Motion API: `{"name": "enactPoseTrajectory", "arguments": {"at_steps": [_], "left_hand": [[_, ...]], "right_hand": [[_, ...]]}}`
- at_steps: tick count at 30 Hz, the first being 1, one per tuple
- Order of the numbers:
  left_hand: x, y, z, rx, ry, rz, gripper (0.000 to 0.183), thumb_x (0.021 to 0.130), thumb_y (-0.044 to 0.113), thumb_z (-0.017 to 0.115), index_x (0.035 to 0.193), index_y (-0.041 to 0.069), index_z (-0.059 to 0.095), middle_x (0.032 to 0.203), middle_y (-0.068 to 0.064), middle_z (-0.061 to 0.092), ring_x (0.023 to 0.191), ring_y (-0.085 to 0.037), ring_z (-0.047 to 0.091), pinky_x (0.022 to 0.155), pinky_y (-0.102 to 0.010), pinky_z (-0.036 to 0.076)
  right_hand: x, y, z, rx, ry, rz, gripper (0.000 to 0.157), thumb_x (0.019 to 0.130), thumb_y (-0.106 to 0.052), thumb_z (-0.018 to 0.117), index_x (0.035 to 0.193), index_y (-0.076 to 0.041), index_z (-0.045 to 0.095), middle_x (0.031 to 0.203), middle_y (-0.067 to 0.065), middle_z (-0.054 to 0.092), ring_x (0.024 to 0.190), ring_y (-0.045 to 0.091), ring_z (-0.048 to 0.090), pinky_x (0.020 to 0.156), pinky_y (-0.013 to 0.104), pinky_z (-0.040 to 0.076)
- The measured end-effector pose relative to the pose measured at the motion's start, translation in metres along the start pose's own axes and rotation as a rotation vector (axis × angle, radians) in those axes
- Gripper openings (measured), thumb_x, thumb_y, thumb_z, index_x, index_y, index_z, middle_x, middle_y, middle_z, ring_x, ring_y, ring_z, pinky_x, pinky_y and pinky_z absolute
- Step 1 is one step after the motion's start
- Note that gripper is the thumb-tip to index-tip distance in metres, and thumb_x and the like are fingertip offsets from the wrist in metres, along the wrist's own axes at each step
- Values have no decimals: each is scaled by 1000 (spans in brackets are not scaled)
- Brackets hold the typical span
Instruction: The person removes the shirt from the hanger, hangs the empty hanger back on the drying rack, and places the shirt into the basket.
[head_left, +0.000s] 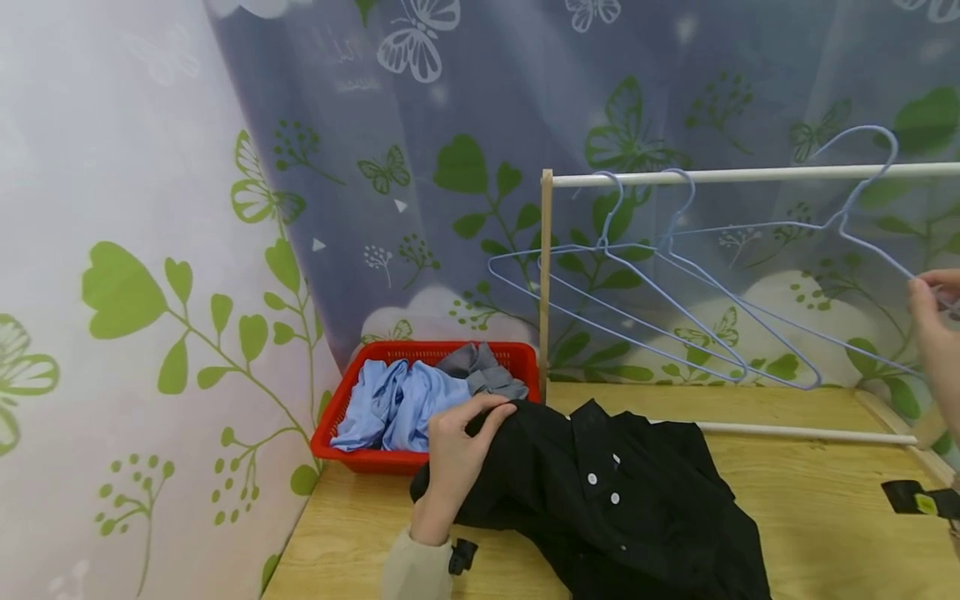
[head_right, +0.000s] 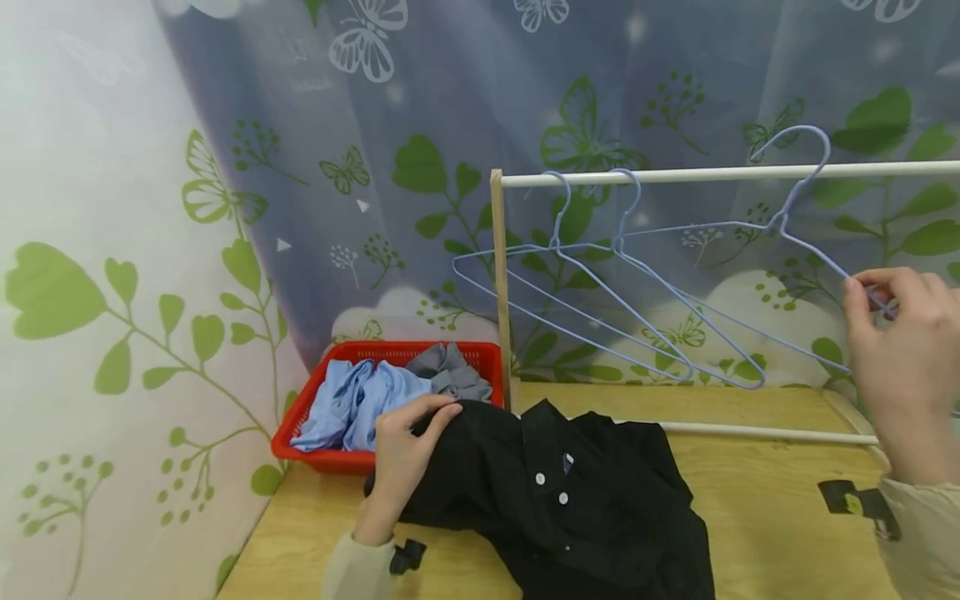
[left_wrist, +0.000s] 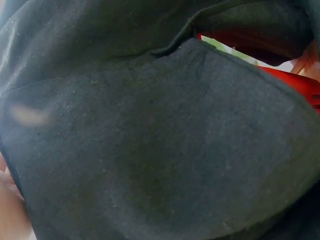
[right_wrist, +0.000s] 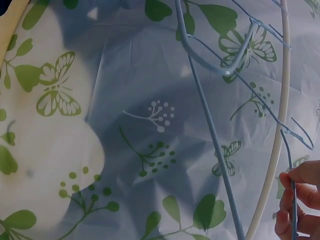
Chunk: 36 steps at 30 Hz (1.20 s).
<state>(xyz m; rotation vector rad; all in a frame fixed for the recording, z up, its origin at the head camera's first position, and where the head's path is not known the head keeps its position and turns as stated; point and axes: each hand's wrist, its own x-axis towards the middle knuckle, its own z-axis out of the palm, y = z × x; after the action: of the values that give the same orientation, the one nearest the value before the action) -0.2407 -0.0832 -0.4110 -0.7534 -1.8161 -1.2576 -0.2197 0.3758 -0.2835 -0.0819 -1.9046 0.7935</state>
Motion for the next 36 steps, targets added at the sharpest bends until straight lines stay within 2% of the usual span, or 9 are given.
{"name": "enactPoseTrajectory", "arguments": {"at_steps": [2, 3, 5, 9, 15, 23, 26, 32, 36], "left_hand": [[0, 0, 0, -1, -2, 3, 6, 90, 9, 77, 95, 12, 78, 89, -3, 77, 81, -15, 74, 79, -22, 56], [0, 0, 0, -3, -3, 2, 6, 90, 9, 77, 95, 12, 78, 89, -3, 77, 81, -15, 74, 79, -22, 56], [0, 0, 0, -5, -2, 4, 6, 90, 9, 76, 95, 12, 78, 90, -3, 77, 81, -15, 74, 79, -22, 56], [-1, -1, 1, -5, -3, 16, 6, 90, 9, 76, 95, 12, 78, 90, -3, 77, 81, -15, 74, 79, -22, 56], [0, -1, 1, -10, -2, 21, 7, 90, 7, 77, 95, 12, 78, 89, -3, 77, 81, -15, 74, 79, -22, 56], [0, -1, -1, 1, -8, 9, 4, 91, 11, 76, 94, 12, 78, 89, -2, 77, 81, -16, 74, 79, -23, 57], [0, 0, -1, 2, -13, 2, 4, 91, 12, 76, 94, 12, 78, 89, -2, 77, 81, -15, 74, 79, -23, 57], [0, 0, -1, 0, -13, -6, 4, 91, 11, 76, 95, 12, 78, 90, -2, 77, 82, -15, 74, 80, -22, 56], [0, 1, 0, 15, -5, 0, 4, 91, 11, 77, 95, 11, 79, 90, -2, 78, 81, -15, 74, 79, -23, 57]], "right_hand": [[2, -3, 4, -38, -9, -56, 19, 103, -6, 56, 92, -11, 69, 85, -40, 32, 83, -19, 29, 80, 13, 22], [2, -4, 6, -59, -21, -79, 15, 103, -4, 56, 96, 2, 68, 85, -38, 33, 84, -19, 27, 80, 14, 21], [3, -4, 9, -100, -50, -107, 21, 101, -2, 57, 109, 17, 61, 87, -33, 33, 85, -20, 25, 80, 15, 20], [1, -3, 13, -135, -98, -88, 18, 99, 0, 59, 107, 16, 62, 84, -24, 36, 83, -19, 23, 78, 17, 20], [-3, 3, 14, -110, -136, -57, 15, 97, 1, 62, 105, 14, 65, 78, -40, 30, 82, -19, 26, 79, 14, 22], [-6, 5, 12, -91, -134, -66, 18, 97, 2, 62, 111, 13, 64, 86, -40, 34, 88, -21, 26, 81, 11, 22], [-9, 2, 11, -92, -112, -113, 21, 97, 4, 61, 116, 13, 63, 96, -24, 48, 95, -22, 26, 85, 10, 22], [-22, -12, 2, 1, -46, -244, 22, 95, 9, 60, 117, 15, 62, 109, -34, 51, 105, -23, 34, 94, 7, 25], [-35, -22, -5, 7, -35, -291, 22, 99, -2, 60, 115, 14, 64, 110, -28, 58, 105, -24, 36, 98, 7, 26]]}}
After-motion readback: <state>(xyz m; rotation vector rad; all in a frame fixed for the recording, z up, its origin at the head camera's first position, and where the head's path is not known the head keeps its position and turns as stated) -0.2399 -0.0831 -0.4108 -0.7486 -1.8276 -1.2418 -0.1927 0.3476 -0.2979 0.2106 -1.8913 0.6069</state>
